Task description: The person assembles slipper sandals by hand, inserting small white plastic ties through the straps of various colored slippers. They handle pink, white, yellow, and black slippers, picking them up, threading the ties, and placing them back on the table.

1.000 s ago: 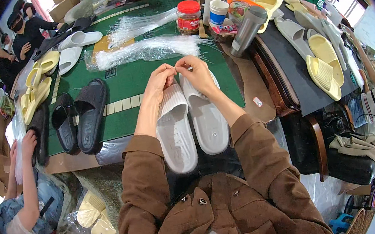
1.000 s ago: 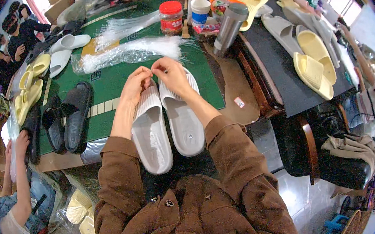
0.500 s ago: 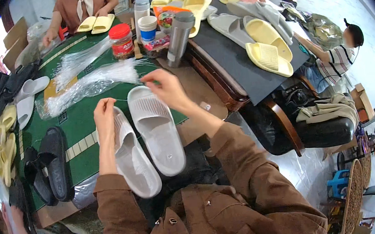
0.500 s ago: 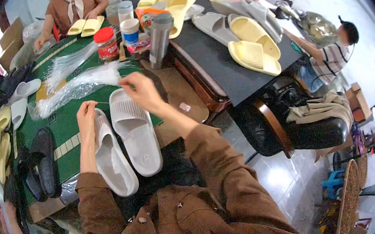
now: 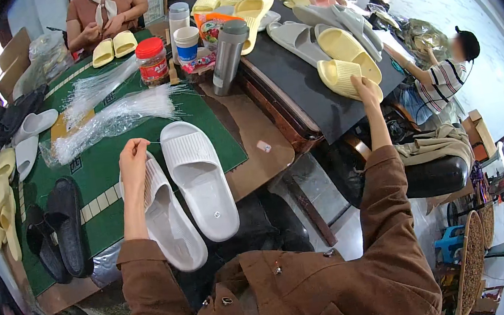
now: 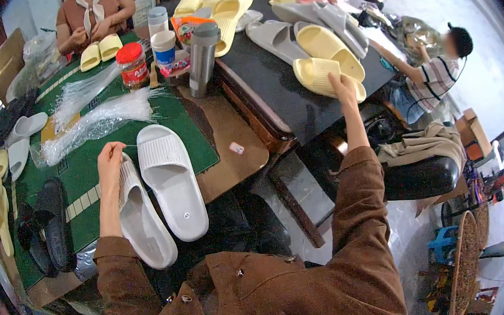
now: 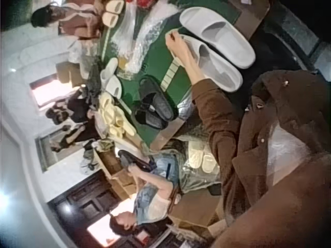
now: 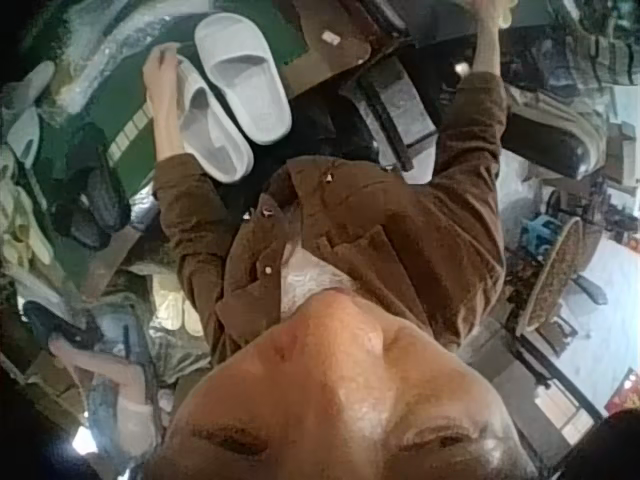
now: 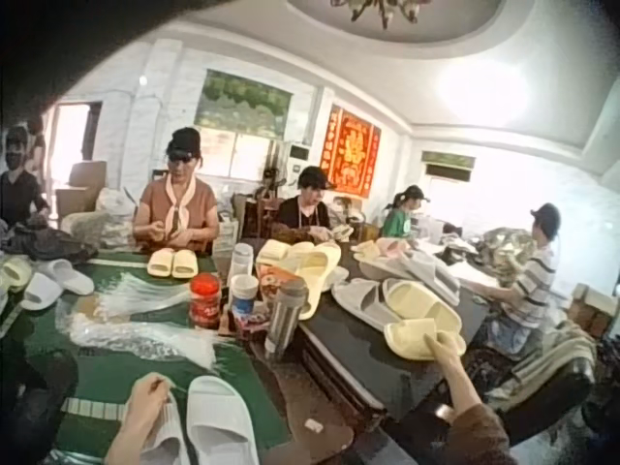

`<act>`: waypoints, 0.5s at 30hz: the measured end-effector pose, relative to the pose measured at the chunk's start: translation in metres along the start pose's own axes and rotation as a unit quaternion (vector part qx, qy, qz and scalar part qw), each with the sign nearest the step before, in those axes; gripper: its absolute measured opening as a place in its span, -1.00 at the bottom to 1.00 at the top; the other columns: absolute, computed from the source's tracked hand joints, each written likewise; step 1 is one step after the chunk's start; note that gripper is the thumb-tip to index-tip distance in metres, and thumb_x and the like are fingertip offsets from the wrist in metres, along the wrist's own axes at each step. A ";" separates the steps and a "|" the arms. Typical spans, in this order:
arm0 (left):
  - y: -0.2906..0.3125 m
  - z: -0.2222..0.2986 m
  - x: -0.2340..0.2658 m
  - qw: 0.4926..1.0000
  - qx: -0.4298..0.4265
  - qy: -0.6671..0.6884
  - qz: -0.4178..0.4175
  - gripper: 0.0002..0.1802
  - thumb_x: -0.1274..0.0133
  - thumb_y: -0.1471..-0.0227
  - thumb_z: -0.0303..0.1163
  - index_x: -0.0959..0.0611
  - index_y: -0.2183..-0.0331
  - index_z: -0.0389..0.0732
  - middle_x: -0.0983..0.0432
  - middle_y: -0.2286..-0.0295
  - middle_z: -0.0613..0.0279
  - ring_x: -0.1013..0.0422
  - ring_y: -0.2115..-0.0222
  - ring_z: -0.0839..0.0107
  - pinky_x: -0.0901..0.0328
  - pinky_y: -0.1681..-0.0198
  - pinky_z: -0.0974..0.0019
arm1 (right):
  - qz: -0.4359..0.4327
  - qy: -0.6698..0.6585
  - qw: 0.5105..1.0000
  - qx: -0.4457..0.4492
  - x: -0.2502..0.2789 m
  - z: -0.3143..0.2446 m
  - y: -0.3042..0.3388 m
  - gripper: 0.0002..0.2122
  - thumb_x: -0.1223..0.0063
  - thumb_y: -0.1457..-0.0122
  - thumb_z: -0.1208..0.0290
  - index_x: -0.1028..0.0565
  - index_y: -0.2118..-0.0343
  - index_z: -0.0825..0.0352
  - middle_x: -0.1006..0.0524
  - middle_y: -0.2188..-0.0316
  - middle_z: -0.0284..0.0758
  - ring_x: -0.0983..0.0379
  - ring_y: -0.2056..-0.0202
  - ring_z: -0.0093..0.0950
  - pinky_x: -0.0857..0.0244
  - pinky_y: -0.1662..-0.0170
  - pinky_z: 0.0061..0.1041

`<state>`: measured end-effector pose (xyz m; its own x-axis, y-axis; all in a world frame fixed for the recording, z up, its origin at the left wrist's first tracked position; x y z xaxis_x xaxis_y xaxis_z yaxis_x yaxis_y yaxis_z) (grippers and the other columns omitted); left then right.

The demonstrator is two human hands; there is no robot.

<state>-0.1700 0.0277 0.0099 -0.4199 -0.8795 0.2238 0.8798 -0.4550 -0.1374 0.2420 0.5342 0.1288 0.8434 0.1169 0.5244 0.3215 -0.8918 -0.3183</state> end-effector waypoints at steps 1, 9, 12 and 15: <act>0.000 0.000 0.001 1.000 -0.004 0.001 0.003 -0.82 0.05 -0.11 -0.37 -0.58 0.41 -0.25 -0.28 0.62 0.48 -0.12 0.60 0.69 -0.04 0.54 0.51 | -0.028 0.020 0.999 -0.010 -0.004 -0.002 0.002 -0.59 -0.07 -0.12 0.14 -0.47 0.16 0.43 -0.53 0.33 -0.25 -0.42 0.26 -0.48 -0.25 0.14 -0.51; 0.004 0.008 0.005 0.998 -0.018 0.008 0.054 -0.82 0.05 -0.11 -0.38 -0.55 0.41 -0.28 -0.32 0.63 0.41 -0.17 0.61 0.65 -0.07 0.54 0.50 | -0.242 -0.029 0.969 0.044 -0.074 -0.091 0.104 -0.68 -0.10 -0.14 0.31 -0.45 0.15 0.45 -0.55 0.35 -0.36 -0.41 0.36 -0.66 -0.26 0.26 -0.68; 0.003 0.004 0.007 0.999 -0.005 0.026 0.040 -0.82 0.06 -0.12 -0.36 -0.55 0.40 -0.27 -0.34 0.62 0.40 -0.18 0.61 0.64 -0.08 0.53 0.50 | -0.229 -0.006 0.971 0.072 -0.089 -0.096 0.110 -0.69 -0.09 -0.15 0.35 -0.43 0.14 0.47 -0.56 0.32 -0.34 -0.42 0.32 -0.66 -0.25 0.24 -0.69; 0.003 0.001 0.005 1.000 -0.002 0.019 0.024 -0.82 0.07 -0.12 -0.37 -0.55 0.40 -0.26 -0.35 0.62 0.40 -0.18 0.60 0.65 -0.09 0.52 0.50 | -0.198 -0.108 0.973 0.046 -0.090 -0.081 0.103 -0.69 -0.10 -0.14 0.36 -0.43 0.14 0.48 -0.55 0.35 -0.36 -0.40 0.34 -0.68 -0.24 0.28 -0.72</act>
<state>-0.1695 0.0225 0.0113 -0.3858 -0.9049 0.1799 0.8983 -0.4129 -0.1504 0.1645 0.3963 0.1127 0.7129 0.5416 0.4455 0.6689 -0.7159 -0.2000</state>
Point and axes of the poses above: each hand's wrist, its own y-axis away from the middle knuckle, its own x-axis out of the back of the hand, z = x × y, the point moved 10 cm from there along -y, towards the middle knuckle
